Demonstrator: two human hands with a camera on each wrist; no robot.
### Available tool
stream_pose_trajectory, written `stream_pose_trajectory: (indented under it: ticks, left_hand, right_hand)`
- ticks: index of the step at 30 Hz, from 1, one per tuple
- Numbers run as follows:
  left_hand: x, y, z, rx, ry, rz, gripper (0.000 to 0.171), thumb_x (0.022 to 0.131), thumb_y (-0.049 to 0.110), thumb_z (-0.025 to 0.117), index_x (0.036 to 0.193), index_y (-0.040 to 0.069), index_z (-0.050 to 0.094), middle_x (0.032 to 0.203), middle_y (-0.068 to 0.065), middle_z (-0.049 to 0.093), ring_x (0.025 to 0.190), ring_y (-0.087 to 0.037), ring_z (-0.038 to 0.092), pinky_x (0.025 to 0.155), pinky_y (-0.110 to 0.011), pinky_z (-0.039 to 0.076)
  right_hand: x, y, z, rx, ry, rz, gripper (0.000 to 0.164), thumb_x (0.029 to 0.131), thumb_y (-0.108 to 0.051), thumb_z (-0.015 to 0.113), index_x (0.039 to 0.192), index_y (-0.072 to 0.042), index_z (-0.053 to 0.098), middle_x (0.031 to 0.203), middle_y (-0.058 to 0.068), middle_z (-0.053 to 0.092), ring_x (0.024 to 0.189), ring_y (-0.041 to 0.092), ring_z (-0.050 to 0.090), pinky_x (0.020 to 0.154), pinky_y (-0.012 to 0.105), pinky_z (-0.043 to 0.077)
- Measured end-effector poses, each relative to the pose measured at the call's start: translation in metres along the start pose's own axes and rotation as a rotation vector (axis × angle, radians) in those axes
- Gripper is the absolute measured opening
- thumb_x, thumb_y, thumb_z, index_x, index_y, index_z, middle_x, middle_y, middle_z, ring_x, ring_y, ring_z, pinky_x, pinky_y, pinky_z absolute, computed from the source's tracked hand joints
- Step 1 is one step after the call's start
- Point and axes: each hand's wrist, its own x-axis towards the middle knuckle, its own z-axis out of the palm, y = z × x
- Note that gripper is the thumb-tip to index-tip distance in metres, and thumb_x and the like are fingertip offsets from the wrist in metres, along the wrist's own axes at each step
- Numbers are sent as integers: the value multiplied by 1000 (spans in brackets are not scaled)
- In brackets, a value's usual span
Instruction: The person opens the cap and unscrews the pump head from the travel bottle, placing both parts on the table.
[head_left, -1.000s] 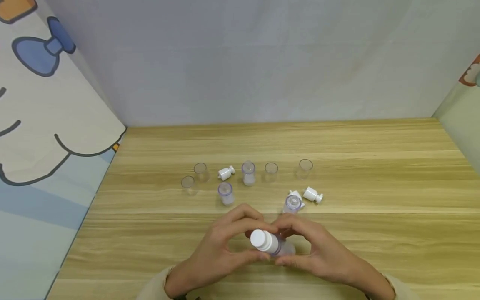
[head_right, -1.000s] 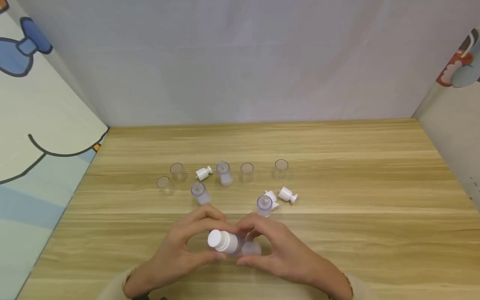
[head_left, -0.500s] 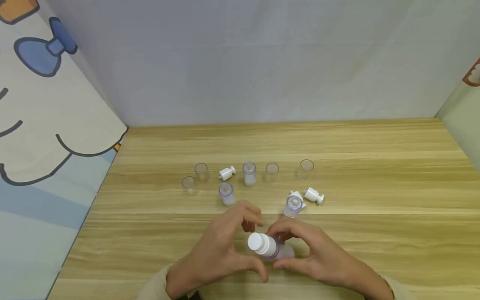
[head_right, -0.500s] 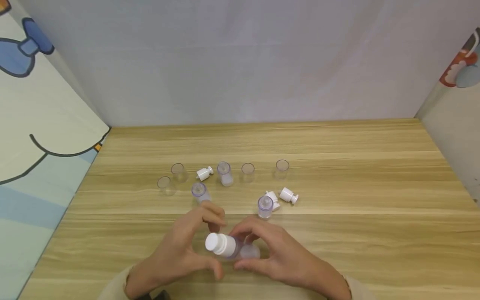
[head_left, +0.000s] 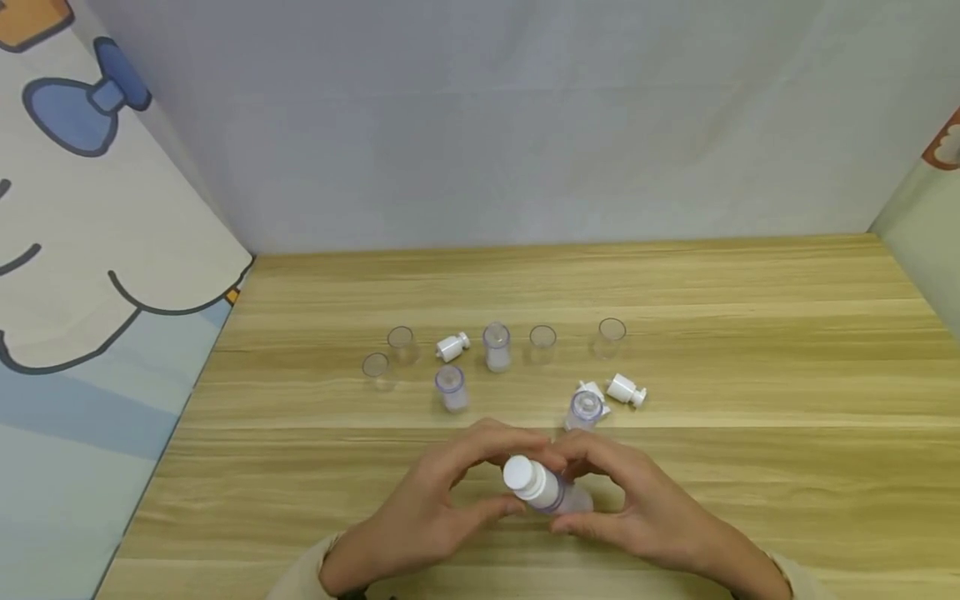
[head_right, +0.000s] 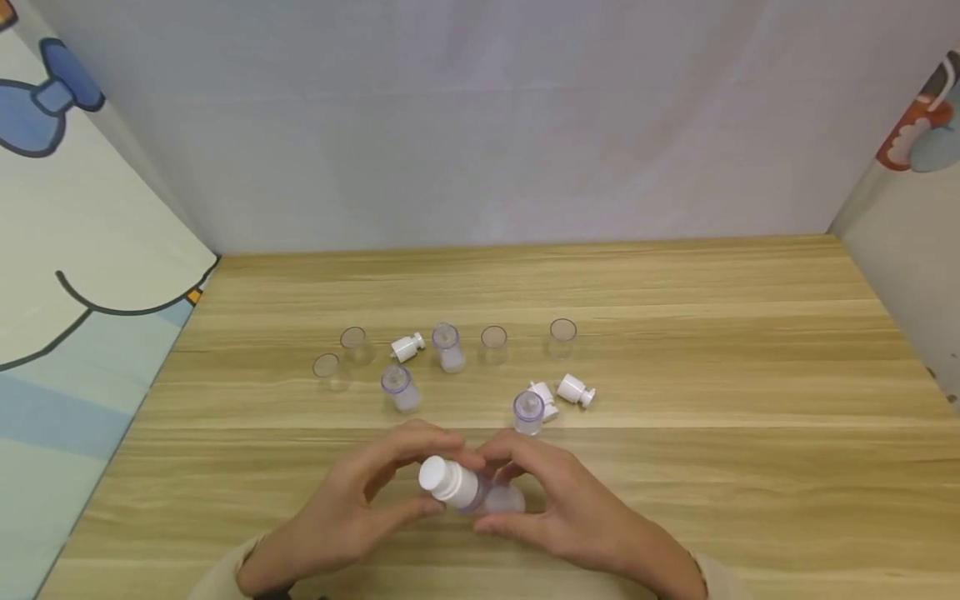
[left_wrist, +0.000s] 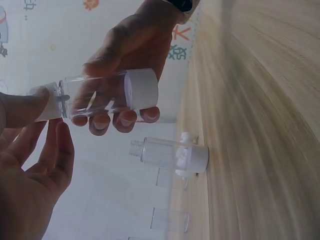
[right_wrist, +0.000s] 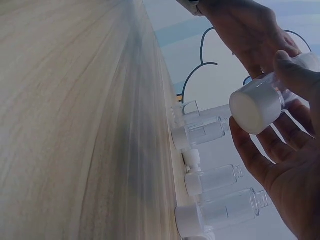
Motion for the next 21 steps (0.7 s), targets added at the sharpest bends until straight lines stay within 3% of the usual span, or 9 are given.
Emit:
stream_pose_trajectory:
  ticks: [12, 21]
  left_hand:
    - [3, -4, 2, 36, 32, 47, 53, 77, -1, 86, 125, 2, 63, 118, -13, 69, 111, -20, 67, 92, -31, 61]
    - [6, -7, 4, 117, 41, 115, 57, 66, 10, 94, 116, 6, 66, 107, -7, 65, 93, -11, 61, 82, -22, 57]
  right_hand:
    - [1, -2, 0, -5, -20, -6, 50, 85, -8, 86, 128, -13, 61, 117, 0, 68, 107, 9, 64, 94, 29, 60]
    - [0, -1, 1, -11, -45, -21, 48, 87, -9, 84, 129, -13, 60, 120, -1, 68, 109, 9, 65, 94, 30, 60]
